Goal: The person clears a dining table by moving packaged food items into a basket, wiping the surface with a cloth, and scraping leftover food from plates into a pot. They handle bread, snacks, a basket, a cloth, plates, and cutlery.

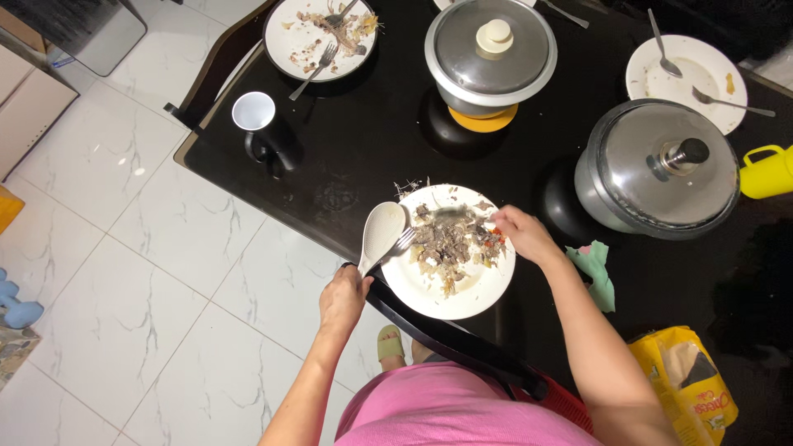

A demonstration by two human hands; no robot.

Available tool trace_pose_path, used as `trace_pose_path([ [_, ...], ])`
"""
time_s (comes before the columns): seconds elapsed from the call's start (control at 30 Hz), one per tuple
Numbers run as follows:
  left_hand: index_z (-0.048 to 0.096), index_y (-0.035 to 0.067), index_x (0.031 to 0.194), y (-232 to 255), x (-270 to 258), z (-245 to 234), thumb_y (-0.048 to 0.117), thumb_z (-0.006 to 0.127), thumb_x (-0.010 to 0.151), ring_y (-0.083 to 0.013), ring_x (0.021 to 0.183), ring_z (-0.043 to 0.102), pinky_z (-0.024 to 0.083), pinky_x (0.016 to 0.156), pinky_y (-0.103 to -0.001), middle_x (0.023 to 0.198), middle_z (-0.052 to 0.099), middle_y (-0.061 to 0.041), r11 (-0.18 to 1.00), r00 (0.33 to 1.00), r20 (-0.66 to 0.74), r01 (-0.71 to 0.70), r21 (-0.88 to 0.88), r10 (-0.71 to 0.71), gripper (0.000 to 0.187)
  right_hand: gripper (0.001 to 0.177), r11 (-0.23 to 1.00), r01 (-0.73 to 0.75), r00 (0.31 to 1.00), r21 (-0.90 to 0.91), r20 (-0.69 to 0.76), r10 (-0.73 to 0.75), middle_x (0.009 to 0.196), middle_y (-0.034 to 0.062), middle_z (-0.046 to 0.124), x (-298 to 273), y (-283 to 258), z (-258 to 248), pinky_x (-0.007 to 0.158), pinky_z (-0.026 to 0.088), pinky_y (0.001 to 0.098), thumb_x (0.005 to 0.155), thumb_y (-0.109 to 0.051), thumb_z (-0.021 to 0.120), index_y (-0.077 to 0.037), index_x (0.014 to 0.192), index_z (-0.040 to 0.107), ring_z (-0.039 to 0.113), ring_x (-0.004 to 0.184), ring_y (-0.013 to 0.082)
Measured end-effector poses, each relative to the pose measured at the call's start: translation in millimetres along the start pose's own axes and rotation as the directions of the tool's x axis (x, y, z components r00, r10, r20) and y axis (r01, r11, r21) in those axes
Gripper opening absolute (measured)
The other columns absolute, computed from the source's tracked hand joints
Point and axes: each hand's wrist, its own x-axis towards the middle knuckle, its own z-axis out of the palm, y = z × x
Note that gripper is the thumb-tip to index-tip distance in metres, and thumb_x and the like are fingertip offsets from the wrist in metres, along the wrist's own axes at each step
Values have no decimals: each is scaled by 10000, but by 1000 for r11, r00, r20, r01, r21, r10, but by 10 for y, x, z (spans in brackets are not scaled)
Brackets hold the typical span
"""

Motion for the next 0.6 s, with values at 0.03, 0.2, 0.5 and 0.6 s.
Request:
trace_pose_path([
  [0.03,619,29,897,3,6,11,307,721,903,-392,835,680,539,720,-498,980,687,-153,1000,1000,13,-2,1,2,297,262,998,41,999,37,-29,-40,975,45,742,38,-15,7,822,511,369,1024,-310,531,-144,1154,687,673,893,186],
  [0.2,634,42,899,54,-2,43,315,724,898,-373,844,693,550,733,-482,960,692,-140,999,999,21,-25,36,24,287,288,998,-54,997,-18,-54,53,1030,67,724,215,-99,114,845,508,389,1050,-326,515,-122,1188,663,670,950,204],
  [0.5,638,27,925,133,7,-49,308,723,903,-376,834,692,551,726,-477,968,687,-150,999,998,47,-38,33,37,294,274,982,12,991,187,-136,13,1052,45,763,132,116,44,893,545,360,1039,-279,503,-112,1150,689,718,975,179],
  [0.6,638,19,911,176,28,-38,306,726,903,-379,839,688,545,727,-479,962,690,-153,998,997,35,-65,25,64,300,266,984,-137,983,117,-108,150,1058,52,745,110,116,44,907,526,371,1050,-271,502,-112,1168,679,698,989,186],
])
